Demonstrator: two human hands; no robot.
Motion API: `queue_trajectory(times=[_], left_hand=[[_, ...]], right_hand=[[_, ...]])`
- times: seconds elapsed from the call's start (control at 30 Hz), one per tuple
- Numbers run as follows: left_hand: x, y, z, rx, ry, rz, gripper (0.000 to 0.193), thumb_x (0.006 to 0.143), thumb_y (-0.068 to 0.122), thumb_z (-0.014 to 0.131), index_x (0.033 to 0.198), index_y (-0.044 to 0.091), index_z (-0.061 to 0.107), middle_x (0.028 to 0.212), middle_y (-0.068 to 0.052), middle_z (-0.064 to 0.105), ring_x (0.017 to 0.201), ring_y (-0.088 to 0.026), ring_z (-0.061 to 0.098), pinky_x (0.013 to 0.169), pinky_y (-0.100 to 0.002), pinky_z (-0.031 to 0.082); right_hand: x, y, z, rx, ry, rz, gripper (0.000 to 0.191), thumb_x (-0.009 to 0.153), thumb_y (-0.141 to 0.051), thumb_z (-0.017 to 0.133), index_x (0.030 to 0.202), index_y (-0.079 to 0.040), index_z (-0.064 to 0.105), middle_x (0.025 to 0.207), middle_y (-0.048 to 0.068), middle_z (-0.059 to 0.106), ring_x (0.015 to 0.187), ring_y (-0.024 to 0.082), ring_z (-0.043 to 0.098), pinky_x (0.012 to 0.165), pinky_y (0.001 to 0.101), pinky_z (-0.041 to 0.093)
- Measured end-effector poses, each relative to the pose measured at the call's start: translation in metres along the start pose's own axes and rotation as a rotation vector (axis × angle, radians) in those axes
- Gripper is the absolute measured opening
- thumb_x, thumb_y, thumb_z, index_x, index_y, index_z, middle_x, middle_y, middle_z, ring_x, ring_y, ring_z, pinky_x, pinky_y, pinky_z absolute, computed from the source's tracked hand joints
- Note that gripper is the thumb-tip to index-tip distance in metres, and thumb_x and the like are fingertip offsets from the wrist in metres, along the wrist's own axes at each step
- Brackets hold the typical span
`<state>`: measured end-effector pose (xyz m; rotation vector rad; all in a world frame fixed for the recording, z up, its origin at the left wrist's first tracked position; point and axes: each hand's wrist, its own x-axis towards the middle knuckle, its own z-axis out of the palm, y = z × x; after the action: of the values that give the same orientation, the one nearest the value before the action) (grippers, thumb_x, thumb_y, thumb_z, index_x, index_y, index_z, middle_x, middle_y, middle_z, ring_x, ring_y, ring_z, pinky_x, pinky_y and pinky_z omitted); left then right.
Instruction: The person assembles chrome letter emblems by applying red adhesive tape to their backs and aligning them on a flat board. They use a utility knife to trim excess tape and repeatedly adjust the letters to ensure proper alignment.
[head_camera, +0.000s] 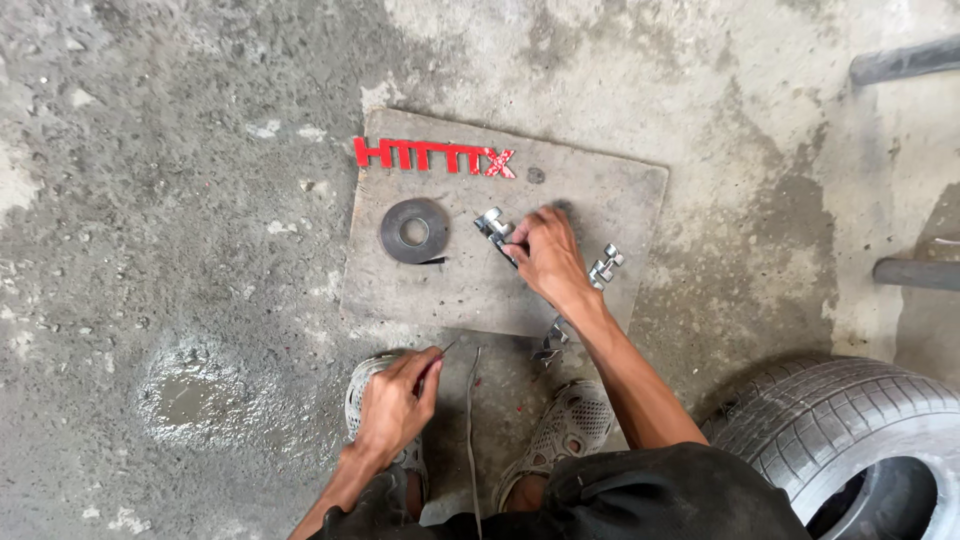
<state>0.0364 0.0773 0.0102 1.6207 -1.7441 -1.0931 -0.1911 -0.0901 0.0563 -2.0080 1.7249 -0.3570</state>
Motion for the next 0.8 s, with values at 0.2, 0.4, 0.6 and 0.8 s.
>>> queue_trajectory(times=[0.2, 0.4, 0.6, 0.8], left_hand=[[0.004, 0.008, -0.010, -0.041, 0.017, -0.059, 0.019, 0.090, 0.012, 0.069, 0.106, 0.004, 0.076, 0.097, -0.016, 0.078, 0.074, -0.031, 0.077, 0.066, -0.038, 0.061], [-0.003, -0.004, -0.018, -0.035, 0.137, 0.073, 0.021, 0.094, 0.015, 0.068, 0.110, 0.003, 0.075, 0.099, -0.018, 0.077, 0.074, -0.029, 0.076, 0.063, -0.036, 0.061], [-0.002, -0.030, -0.014, -0.095, -0.066, -0.224, 0.027, 0.094, 0.017, 0.063, 0.115, 0.004, 0.075, 0.084, -0.016, 0.078, 0.036, -0.010, 0.056, 0.026, -0.027, 0.041], [0.009, -0.029, -0.015, -0.071, -0.167, -0.275, 0.028, 0.099, 0.012, 0.053, 0.121, 0.002, 0.068, 0.074, -0.014, 0.073, 0.034, -0.012, 0.055, 0.028, -0.030, 0.041]], right_hand=[[0.001, -0.022, -0.012, 0.192, -0.176, 0.331, 0.048, 0.078, -0.016, 0.087, 0.112, -0.002, 0.057, 0.079, 0.010, 0.065, 0.073, 0.024, 0.064, 0.068, 0.0395, 0.050], [-0.007, -0.027, -0.023, 0.613, -0.145, 0.416, 0.033, 0.085, -0.014, 0.085, 0.110, -0.003, 0.067, 0.081, 0.001, 0.068, 0.070, 0.010, 0.060, 0.060, 0.0255, 0.051], [-0.011, -0.020, -0.023, 1.127, 0.078, 0.515, 0.043, 0.080, -0.014, 0.089, 0.110, -0.001, 0.061, 0.082, 0.004, 0.071, 0.070, 0.007, 0.062, 0.058, 0.0249, 0.050], [-0.026, -0.006, -0.012, 0.258, 0.180, 0.558, 0.051, 0.077, -0.030, 0.093, 0.102, 0.002, 0.062, 0.073, 0.012, 0.072, 0.058, 0.017, 0.067, 0.049, 0.0322, 0.051]])
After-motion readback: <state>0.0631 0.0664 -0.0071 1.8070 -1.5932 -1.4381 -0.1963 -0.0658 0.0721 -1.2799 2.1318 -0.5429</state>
